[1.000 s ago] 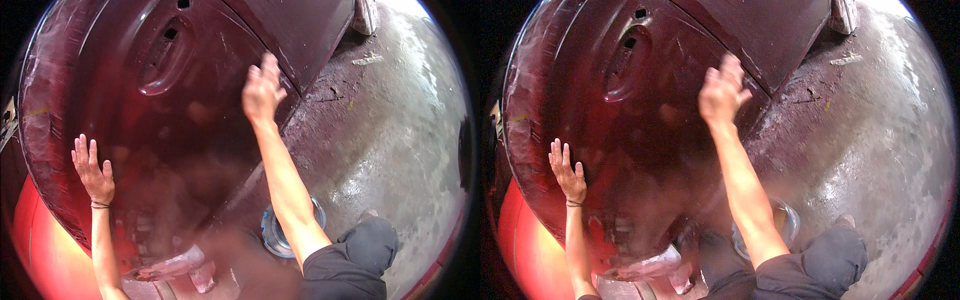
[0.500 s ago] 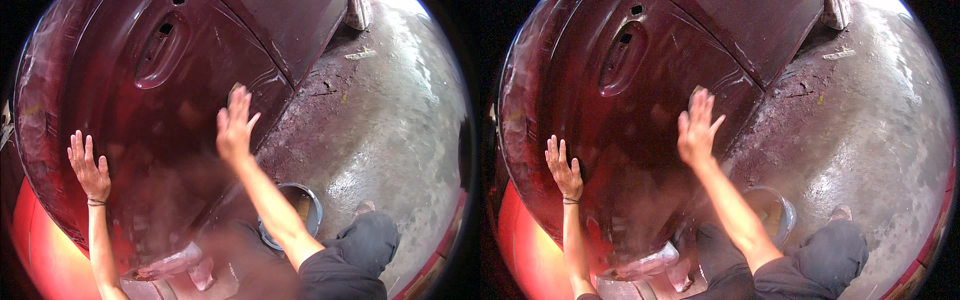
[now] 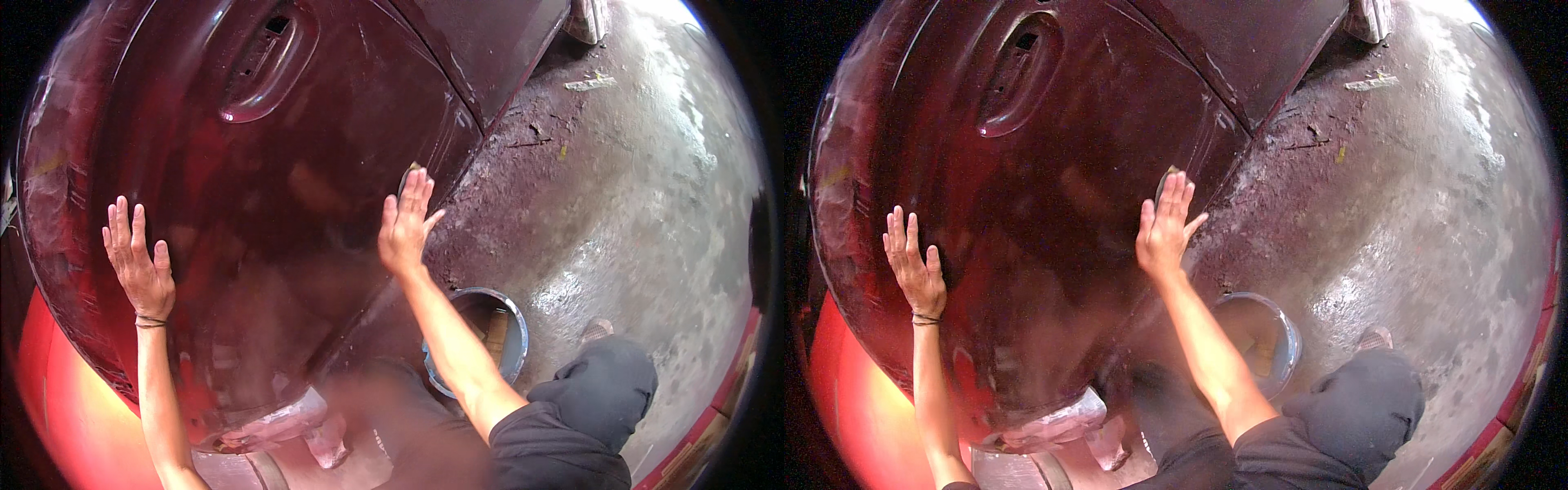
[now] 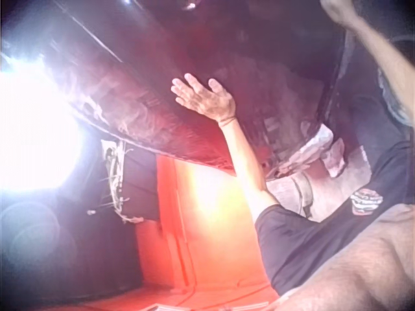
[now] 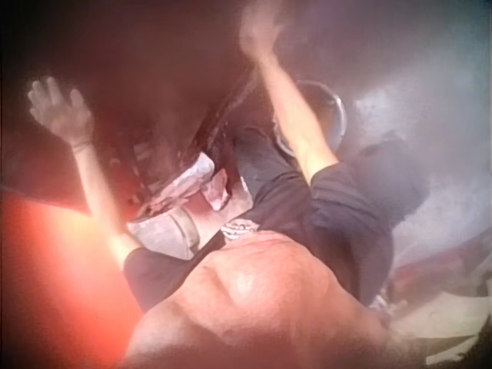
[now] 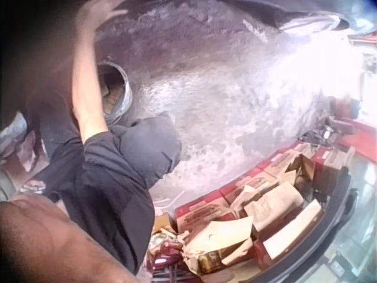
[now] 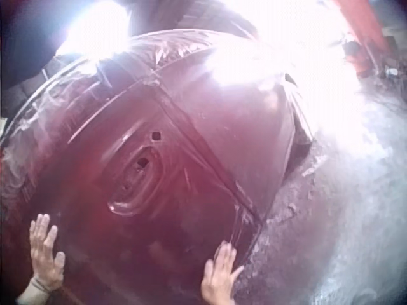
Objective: The person sands the surface of a maroon car door using a sanding block and water. They repeatedly dip the block into a bucket of water and sand the door in circular and linear motions.
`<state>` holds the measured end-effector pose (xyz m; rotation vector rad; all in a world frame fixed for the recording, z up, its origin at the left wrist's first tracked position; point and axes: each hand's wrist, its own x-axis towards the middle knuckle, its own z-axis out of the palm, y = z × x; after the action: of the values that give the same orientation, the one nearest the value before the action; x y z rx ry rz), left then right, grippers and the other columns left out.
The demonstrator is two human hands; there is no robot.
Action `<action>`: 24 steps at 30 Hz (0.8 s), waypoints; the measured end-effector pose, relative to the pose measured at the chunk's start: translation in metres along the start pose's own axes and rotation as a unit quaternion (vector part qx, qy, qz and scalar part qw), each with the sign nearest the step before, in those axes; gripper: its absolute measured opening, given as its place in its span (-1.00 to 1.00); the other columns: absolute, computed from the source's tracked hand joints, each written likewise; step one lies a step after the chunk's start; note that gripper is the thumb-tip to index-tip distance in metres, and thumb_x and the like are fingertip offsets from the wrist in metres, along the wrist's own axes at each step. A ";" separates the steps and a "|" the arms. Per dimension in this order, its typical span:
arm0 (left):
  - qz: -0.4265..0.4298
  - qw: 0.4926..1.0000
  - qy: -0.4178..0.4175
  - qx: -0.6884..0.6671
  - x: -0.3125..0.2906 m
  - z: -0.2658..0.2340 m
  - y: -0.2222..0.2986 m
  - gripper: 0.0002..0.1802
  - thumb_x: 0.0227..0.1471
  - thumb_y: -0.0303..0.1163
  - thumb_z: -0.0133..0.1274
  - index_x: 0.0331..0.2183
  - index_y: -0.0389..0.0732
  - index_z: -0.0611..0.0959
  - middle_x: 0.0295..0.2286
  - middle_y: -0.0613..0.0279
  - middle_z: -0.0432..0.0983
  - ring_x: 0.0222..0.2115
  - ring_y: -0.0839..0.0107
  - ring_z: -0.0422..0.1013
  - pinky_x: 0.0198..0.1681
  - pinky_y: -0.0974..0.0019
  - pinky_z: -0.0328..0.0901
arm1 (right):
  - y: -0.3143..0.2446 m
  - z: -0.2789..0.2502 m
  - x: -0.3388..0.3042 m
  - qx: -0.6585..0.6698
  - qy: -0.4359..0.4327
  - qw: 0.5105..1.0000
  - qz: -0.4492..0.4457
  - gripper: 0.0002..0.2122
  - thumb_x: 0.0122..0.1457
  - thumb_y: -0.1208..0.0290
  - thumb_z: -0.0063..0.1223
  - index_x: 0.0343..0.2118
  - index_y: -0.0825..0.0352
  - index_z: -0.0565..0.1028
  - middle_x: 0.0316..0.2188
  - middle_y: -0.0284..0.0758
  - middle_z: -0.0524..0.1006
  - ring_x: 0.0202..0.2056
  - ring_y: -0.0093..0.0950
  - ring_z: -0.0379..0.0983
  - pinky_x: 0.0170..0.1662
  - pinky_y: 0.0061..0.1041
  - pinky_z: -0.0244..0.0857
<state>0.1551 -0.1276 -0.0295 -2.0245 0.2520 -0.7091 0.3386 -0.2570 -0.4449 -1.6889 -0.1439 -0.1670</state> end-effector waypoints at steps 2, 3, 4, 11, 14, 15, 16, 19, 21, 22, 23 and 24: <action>0.004 1.000 0.002 0.002 0.003 -0.003 -0.001 -0.37 0.57 -0.14 -0.15 0.51 -0.09 0.33 0.54 0.08 0.15 0.58 0.08 -0.01 0.62 -0.14 -0.15 | 0.010 -0.007 0.054 0.034 0.043 0.998 0.012 -0.31 0.64 0.03 -0.29 0.68 0.19 -0.12 0.71 -0.24 -0.18 0.68 -0.10 -0.35 0.49 0.60 -0.47; 0.004 1.000 0.002 0.004 0.001 -0.003 0.000 -0.37 0.57 -0.13 -0.15 0.51 -0.08 0.34 0.53 0.08 0.16 0.57 0.08 0.01 0.62 -0.15 -0.13 | 0.011 -0.021 0.087 0.055 0.053 0.997 0.026 -0.32 0.65 0.03 -0.30 0.67 0.20 -0.10 0.70 -0.23 -0.16 0.68 -0.10 -0.33 0.49 0.59 -0.45; 0.003 1.000 0.006 0.002 0.002 0.000 0.001 -0.38 0.56 -0.12 -0.14 0.50 -0.08 0.36 0.53 0.08 0.17 0.57 0.07 0.03 0.61 -0.15 -0.12 | 0.014 -0.035 0.116 0.051 0.053 0.997 0.038 -0.33 0.65 0.03 -0.31 0.67 0.21 -0.07 0.70 -0.22 -0.12 0.68 -0.08 -0.30 0.50 0.58 -0.43; 0.000 1.000 0.011 -0.002 0.003 0.005 0.002 -0.39 0.57 -0.13 -0.15 0.49 -0.08 0.37 0.51 0.09 0.21 0.56 0.09 0.05 0.61 -0.15 -0.10 | 0.023 -0.013 0.035 -0.001 0.024 1.000 -0.020 -0.31 0.65 0.06 -0.27 0.67 0.25 -0.11 0.70 -0.14 -0.17 0.67 -0.02 -0.32 0.49 0.59 -0.40; 0.001 1.000 0.013 0.002 0.001 0.004 0.000 -0.39 0.56 -0.13 -0.14 0.49 -0.09 0.37 0.52 0.09 0.21 0.56 0.09 0.05 0.61 -0.15 -0.10 | 0.026 -0.001 0.024 0.007 0.008 0.999 -0.035 -0.30 0.65 0.07 -0.29 0.67 0.26 -0.17 0.70 -0.15 -0.26 0.67 0.01 -0.42 0.47 0.62 -0.43; 0.004 1.000 0.010 0.006 0.000 0.000 -0.003 -0.38 0.56 -0.13 -0.14 0.49 -0.09 0.37 0.52 0.09 0.21 0.56 0.09 0.05 0.61 -0.14 -0.10 | 0.021 -0.011 0.055 0.013 0.032 0.998 -0.047 -0.30 0.65 0.08 -0.29 0.67 0.27 -0.16 0.70 -0.12 -0.25 0.67 0.03 -0.40 0.46 0.64 -0.41; 0.010 1.000 0.008 0.004 0.000 -0.001 -0.003 -0.38 0.57 -0.14 -0.15 0.50 -0.10 0.36 0.52 0.09 0.19 0.56 0.09 0.04 0.61 -0.14 -0.11 | 0.029 -0.021 0.094 0.028 0.052 0.997 -0.051 -0.30 0.65 0.04 -0.31 0.66 0.29 -0.12 0.70 -0.09 -0.21 0.66 0.06 -0.33 0.45 0.65 -0.38; 0.013 1.000 0.014 -0.011 0.001 0.005 0.002 -0.38 0.57 -0.16 -0.15 0.51 -0.12 0.35 0.53 0.09 0.17 0.57 0.10 0.03 0.62 -0.12 -0.12 | 0.016 -0.064 0.157 0.018 0.058 0.998 0.002 -0.33 0.65 0.01 -0.33 0.63 0.34 0.02 0.67 -0.04 -0.05 0.64 0.08 -0.18 0.47 0.60 -0.25; 0.016 1.000 0.018 -0.017 0.006 0.004 0.004 -0.38 0.57 -0.17 -0.14 0.51 -0.12 0.35 0.53 0.09 0.17 0.57 0.10 0.03 0.61 -0.12 -0.12 | 0.018 -0.056 0.139 0.004 0.074 0.997 -0.019 -0.32 0.65 0.01 -0.30 0.63 0.37 0.02 0.67 -0.04 -0.05 0.63 0.09 -0.15 0.47 0.59 -0.23; 0.012 1.000 0.018 -0.015 0.007 0.004 0.004 -0.38 0.56 -0.17 -0.13 0.50 -0.11 0.36 0.53 0.09 0.18 0.57 0.10 0.04 0.61 -0.13 -0.12 | 0.019 -0.043 0.113 -0.032 0.080 0.995 -0.057 -0.32 0.64 0.05 -0.25 0.63 0.37 0.01 0.66 -0.03 -0.04 0.63 0.10 -0.12 0.48 0.57 -0.23; 0.007 1.000 0.013 -0.009 0.005 0.001 0.003 -0.38 0.55 -0.17 -0.12 0.50 -0.10 0.36 0.52 0.09 0.19 0.56 0.09 0.04 0.61 -0.13 -0.11 | 0.007 -0.031 0.076 0.001 0.063 0.995 -0.081 -0.33 0.64 0.11 -0.23 0.64 0.34 -0.01 0.67 -0.06 -0.08 0.65 0.07 -0.19 0.50 0.54 -0.28; 0.006 1.000 0.011 -0.009 0.006 0.003 0.004 -0.38 0.55 -0.16 -0.10 0.49 -0.09 0.36 0.52 0.09 0.20 0.56 0.09 0.05 0.61 -0.14 -0.10 | 0.007 -0.012 0.036 -0.041 0.044 0.993 -0.106 -0.33 0.64 0.12 -0.24 0.65 0.30 -0.05 0.69 -0.11 -0.14 0.67 0.01 -0.29 0.53 0.50 -0.39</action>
<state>0.1616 -0.1303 -0.0318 -2.0309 0.2848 -0.7249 0.3753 -0.2695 -0.4429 -1.7429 -0.2527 -0.4102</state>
